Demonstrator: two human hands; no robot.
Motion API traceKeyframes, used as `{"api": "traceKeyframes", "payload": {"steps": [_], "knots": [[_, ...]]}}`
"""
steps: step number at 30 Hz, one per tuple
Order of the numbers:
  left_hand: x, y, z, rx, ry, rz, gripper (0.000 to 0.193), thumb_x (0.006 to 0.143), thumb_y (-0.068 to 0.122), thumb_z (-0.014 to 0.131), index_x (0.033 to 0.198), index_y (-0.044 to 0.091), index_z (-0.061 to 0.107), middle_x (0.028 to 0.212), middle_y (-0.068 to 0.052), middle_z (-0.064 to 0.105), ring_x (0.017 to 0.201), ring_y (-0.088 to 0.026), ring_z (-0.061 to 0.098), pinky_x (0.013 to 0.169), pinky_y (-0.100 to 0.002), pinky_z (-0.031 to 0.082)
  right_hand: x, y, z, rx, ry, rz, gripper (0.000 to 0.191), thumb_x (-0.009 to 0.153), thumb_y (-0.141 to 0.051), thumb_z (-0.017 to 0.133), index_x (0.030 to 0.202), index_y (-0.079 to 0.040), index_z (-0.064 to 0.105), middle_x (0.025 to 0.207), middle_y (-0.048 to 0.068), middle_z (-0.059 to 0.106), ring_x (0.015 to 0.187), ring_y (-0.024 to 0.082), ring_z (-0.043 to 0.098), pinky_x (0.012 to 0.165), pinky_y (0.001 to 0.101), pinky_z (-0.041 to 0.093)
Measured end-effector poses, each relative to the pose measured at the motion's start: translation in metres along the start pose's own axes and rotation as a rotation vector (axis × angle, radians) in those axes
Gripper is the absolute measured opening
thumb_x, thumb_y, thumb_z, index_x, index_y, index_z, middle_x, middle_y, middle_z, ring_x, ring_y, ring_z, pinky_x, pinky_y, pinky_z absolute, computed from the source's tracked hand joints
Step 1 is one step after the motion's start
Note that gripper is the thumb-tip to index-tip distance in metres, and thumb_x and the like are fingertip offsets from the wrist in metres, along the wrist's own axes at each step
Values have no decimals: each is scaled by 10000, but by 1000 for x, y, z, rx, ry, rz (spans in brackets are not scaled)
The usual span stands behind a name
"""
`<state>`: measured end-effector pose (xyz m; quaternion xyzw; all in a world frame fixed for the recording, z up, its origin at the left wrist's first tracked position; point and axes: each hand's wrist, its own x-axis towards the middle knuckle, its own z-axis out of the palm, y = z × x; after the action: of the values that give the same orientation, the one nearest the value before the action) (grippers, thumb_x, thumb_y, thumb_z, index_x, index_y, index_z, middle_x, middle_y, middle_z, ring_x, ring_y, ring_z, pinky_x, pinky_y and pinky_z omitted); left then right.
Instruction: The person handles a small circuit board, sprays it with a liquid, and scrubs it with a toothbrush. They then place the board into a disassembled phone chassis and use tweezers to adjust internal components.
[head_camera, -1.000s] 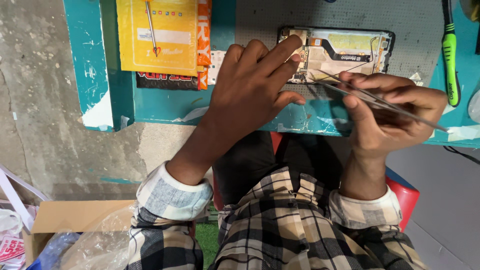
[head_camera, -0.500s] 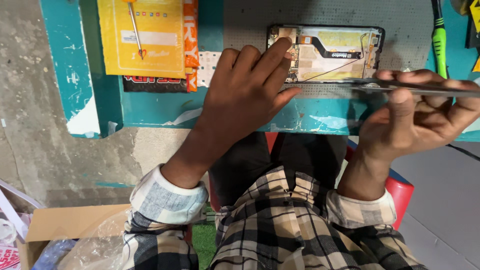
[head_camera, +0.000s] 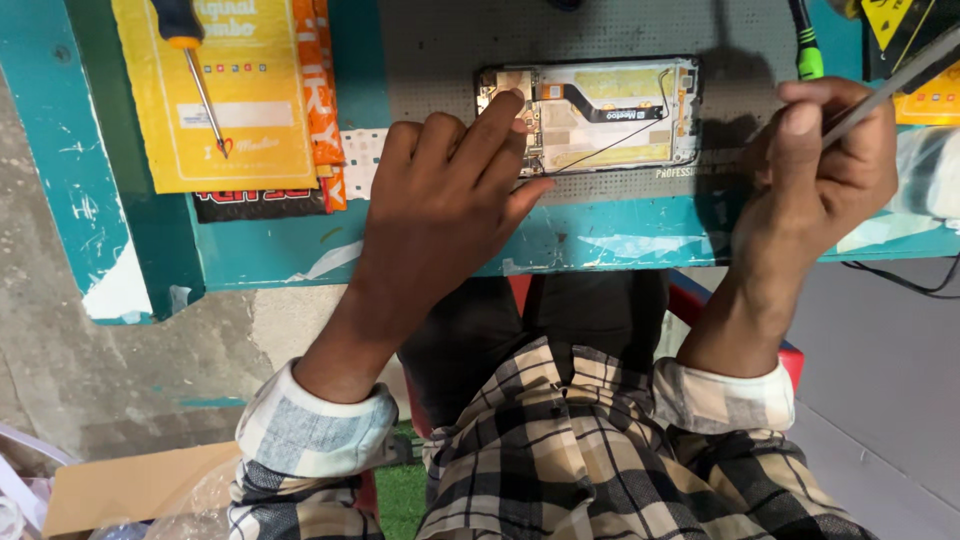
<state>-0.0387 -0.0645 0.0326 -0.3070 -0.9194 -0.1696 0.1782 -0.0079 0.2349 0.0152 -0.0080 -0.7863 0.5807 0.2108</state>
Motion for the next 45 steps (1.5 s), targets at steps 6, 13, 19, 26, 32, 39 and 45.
{"api": "traceKeyframes", "payload": {"steps": [6, 13, 19, 26, 32, 39, 45], "knots": [[-2, 0, 2, 45, 2, 25, 539, 956, 500, 837, 1188, 32, 703, 1352, -53, 630, 948, -206, 560, 835, -362, 461, 1, 2, 6, 17, 67, 9, 278, 1249, -268, 568, 1234, 4, 628, 762, 67, 568, 575, 81, 467, 502, 201, 338], [-2, 2, 2, 91, 1, 43, 518, 1001, 497, 819, 1188, 27, 707, 1369, -47, 626, 942, -199, 547, 847, -354, 455, -5, 14, -5, 242, 82, 81, 319, 1266, -249, 532, 1451, 1, 598, 892, 86, 602, 625, 75, 450, 561, 189, 336], [-3, 4, 1, 11, 11, 23, 479, 969, 443, 832, 1173, 27, 708, 1375, -32, 625, 937, -200, 535, 839, -360, 428, -10, 31, -17, 222, 83, 36, 207, 1336, -170, 559, 1422, 17, 578, 979, 131, 616, 703, 134, 489, 608, 225, 376], [-7, 1, -2, -117, 35, -9, 554, 881, 426, 894, 1215, 33, 694, 1351, -41, 626, 953, -225, 545, 838, -384, 427, 3, 19, -22, -232, -24, 23, 252, 1139, -1, 666, 1380, 63, 634, 1045, 117, 681, 910, 177, 701, 735, 217, 473], [-15, -3, 2, -434, 203, -253, 401, 1002, 208, 824, 1310, 24, 645, 1383, -84, 618, 1122, -256, 665, 961, -368, 551, 21, -12, -10, -744, -202, -226, 197, 1025, 84, 707, 1209, 62, 641, 1117, 145, 727, 985, 197, 751, 856, 291, 575], [-25, -9, 4, -644, 264, -421, 364, 1045, -128, 519, 1372, 22, 578, 1381, -141, 608, 1227, -286, 695, 1021, -307, 605, 39, -78, 24, -1028, -399, -492, 498, 1005, -141, 896, 1365, 44, 605, 1295, 232, 659, 1161, 391, 662, 990, 453, 541], [-30, -11, -2, -691, 249, -414, 494, 1008, -166, 514, 1452, 47, 552, 1418, -138, 588, 1178, -256, 709, 982, -281, 615, 52, -86, 57, -801, -856, -408, 1108, 632, -338, 920, 1502, 63, 363, 1347, 326, 608, 1213, 475, 628, 999, 497, 533]]}}
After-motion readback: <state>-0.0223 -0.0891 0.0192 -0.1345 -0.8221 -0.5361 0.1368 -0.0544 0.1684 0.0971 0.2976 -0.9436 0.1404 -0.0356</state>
